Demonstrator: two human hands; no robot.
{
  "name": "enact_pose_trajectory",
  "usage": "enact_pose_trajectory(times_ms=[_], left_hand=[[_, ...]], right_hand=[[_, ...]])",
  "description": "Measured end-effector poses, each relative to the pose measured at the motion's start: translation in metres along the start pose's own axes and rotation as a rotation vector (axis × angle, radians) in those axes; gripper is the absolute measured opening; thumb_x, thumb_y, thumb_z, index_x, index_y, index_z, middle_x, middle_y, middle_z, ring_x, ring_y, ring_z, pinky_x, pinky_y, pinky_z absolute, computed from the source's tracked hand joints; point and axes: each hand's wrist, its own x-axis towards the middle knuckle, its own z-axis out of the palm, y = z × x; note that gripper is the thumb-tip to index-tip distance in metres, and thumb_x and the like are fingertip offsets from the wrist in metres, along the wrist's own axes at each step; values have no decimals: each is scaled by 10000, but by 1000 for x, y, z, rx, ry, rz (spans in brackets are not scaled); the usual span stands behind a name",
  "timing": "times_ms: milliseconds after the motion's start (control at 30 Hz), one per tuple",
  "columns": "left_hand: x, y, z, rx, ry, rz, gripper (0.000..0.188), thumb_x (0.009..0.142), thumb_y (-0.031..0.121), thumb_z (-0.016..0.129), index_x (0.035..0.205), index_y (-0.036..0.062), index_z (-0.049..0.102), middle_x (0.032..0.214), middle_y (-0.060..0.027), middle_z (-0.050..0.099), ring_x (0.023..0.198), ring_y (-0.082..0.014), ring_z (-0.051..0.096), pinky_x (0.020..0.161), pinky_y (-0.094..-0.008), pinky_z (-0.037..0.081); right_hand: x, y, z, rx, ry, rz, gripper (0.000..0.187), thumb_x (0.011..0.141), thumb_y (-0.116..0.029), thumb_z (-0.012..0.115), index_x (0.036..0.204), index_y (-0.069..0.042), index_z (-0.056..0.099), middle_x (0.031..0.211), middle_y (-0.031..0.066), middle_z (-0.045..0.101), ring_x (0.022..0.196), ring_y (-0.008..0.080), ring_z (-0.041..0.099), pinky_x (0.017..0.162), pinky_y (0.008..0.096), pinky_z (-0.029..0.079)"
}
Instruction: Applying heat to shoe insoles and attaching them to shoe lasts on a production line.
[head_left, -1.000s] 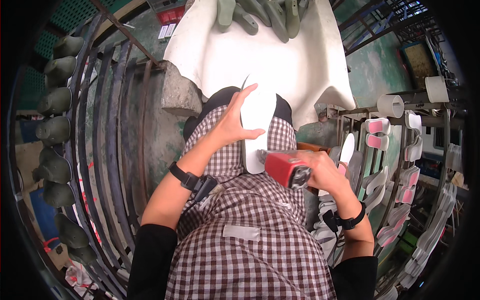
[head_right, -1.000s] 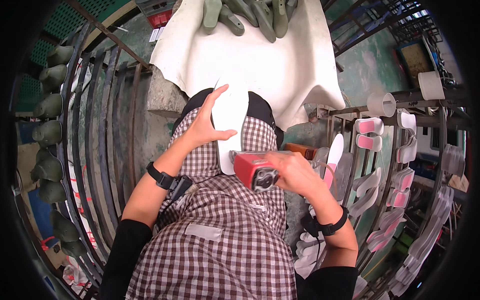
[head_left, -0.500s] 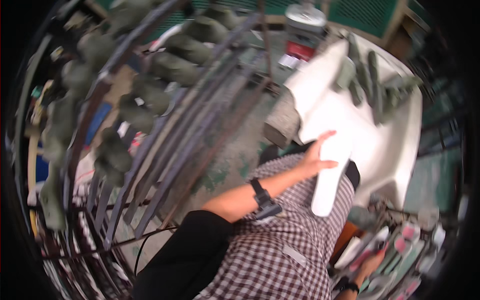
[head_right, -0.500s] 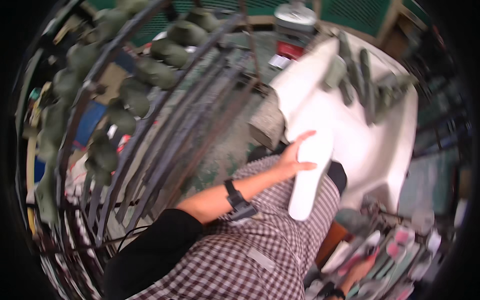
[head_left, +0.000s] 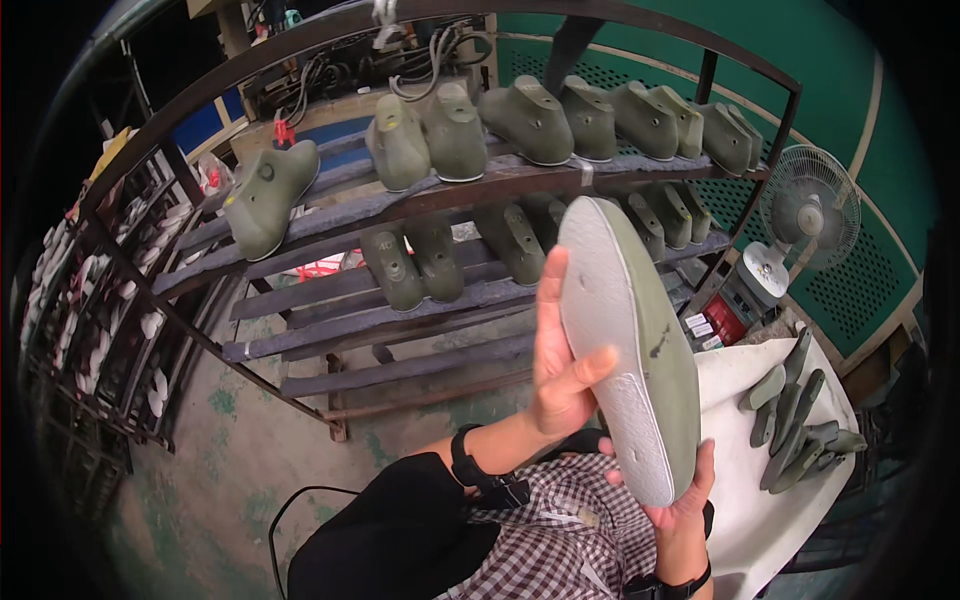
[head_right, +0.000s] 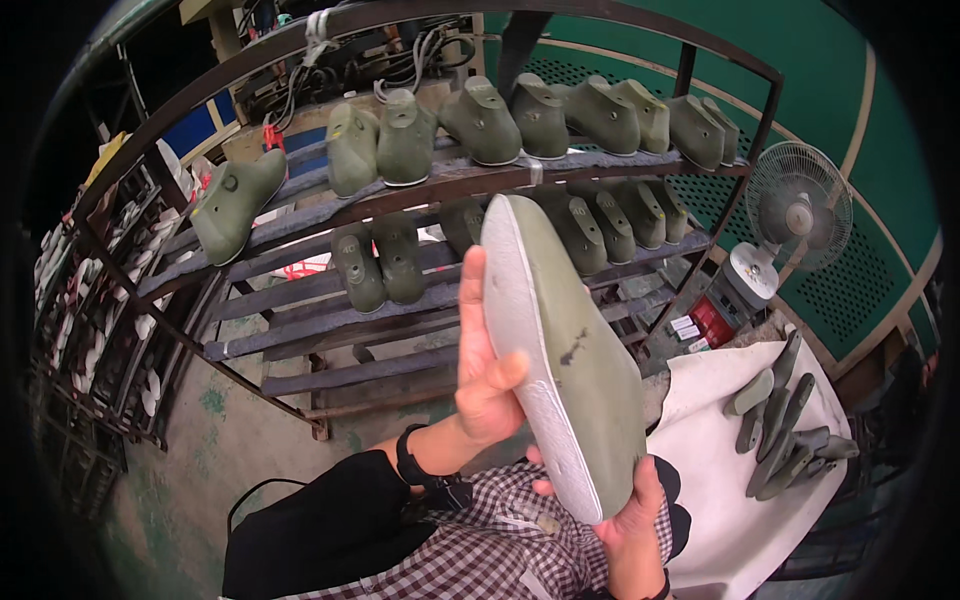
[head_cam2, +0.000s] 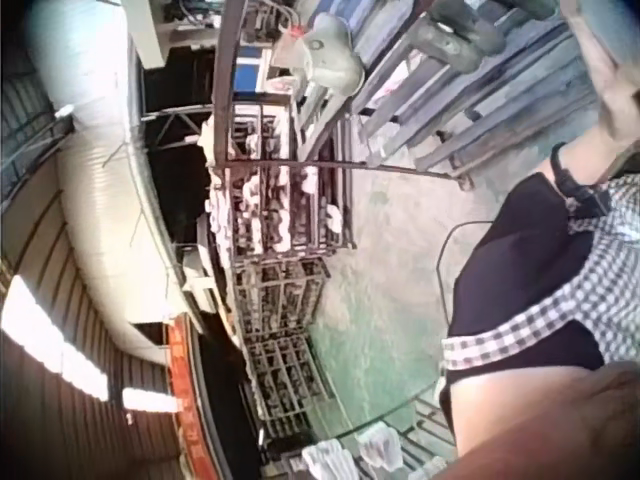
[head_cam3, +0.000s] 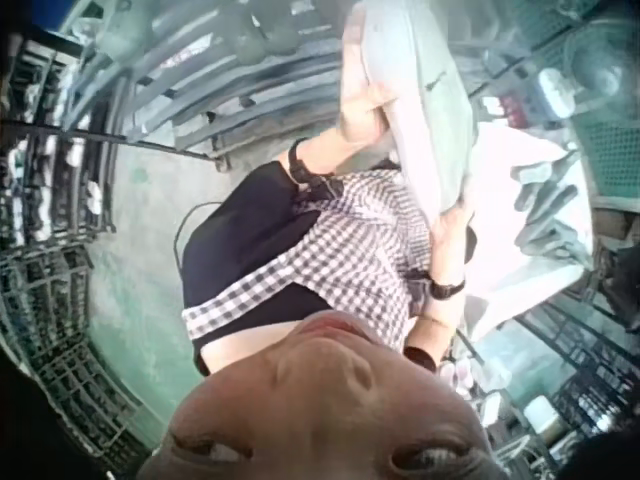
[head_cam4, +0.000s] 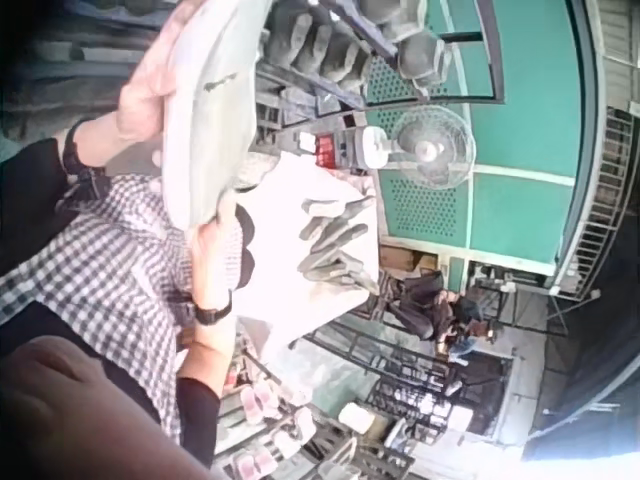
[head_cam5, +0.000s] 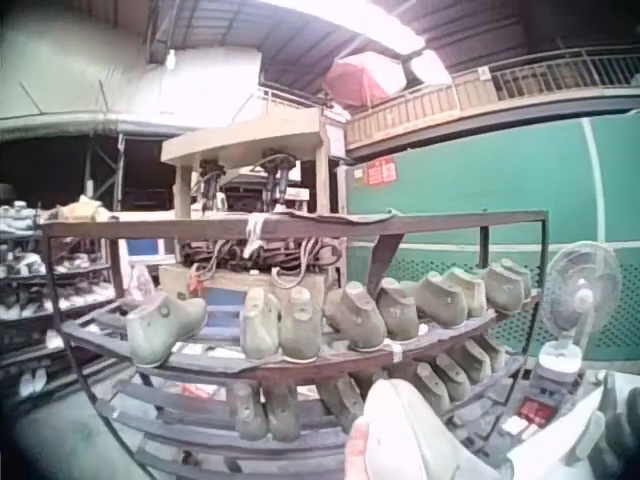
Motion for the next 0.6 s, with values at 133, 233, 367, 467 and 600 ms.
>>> enact_pose_trajectory(times_ms=[133,233,367,467,600], left_hand=[[30,106,-55,1016,136,660,830,948,279,628,1577,44,138,1625,-172,190,1503,-309,187,1219,-459,101],[27,184,-67,1621,279,899,747,933,260,635,1540,29,266,1609,-178,223,1508,-356,141,1207,-511,60],[48,248,-85,2087,735,897,803,853,195,731,1532,99,314,1551,-199,330,1477,-379,223,1182,-577,61],[64,274,-99,1735,669,585,780,842,209,737,1511,98,350,1418,-200,527,1297,-376,521,1091,-466,363],[71,260,-97,2115,719,581,746,850,235,729,1498,109,380,1373,-176,578,1208,-382,590,1032,-429,431]], right_hand=[[108,19,94,-223,-63,-40,868,877,-464,644,1529,-31,268,1438,269,442,1173,461,582,823,499,615],[165,37,173,-362,-61,-186,784,903,-353,641,1513,-12,285,1355,228,517,1125,310,633,821,458,611],[247,87,235,-603,-8,-505,680,944,-281,626,1481,25,342,1332,201,554,1126,303,631,916,370,535],[296,104,243,-1243,-85,-577,729,898,-202,663,1485,40,305,1366,309,496,1231,422,541,1027,465,439],[303,108,216,-1614,-214,-679,679,891,-203,650,1463,4,348,1387,280,469,1245,435,510,1014,480,451]])
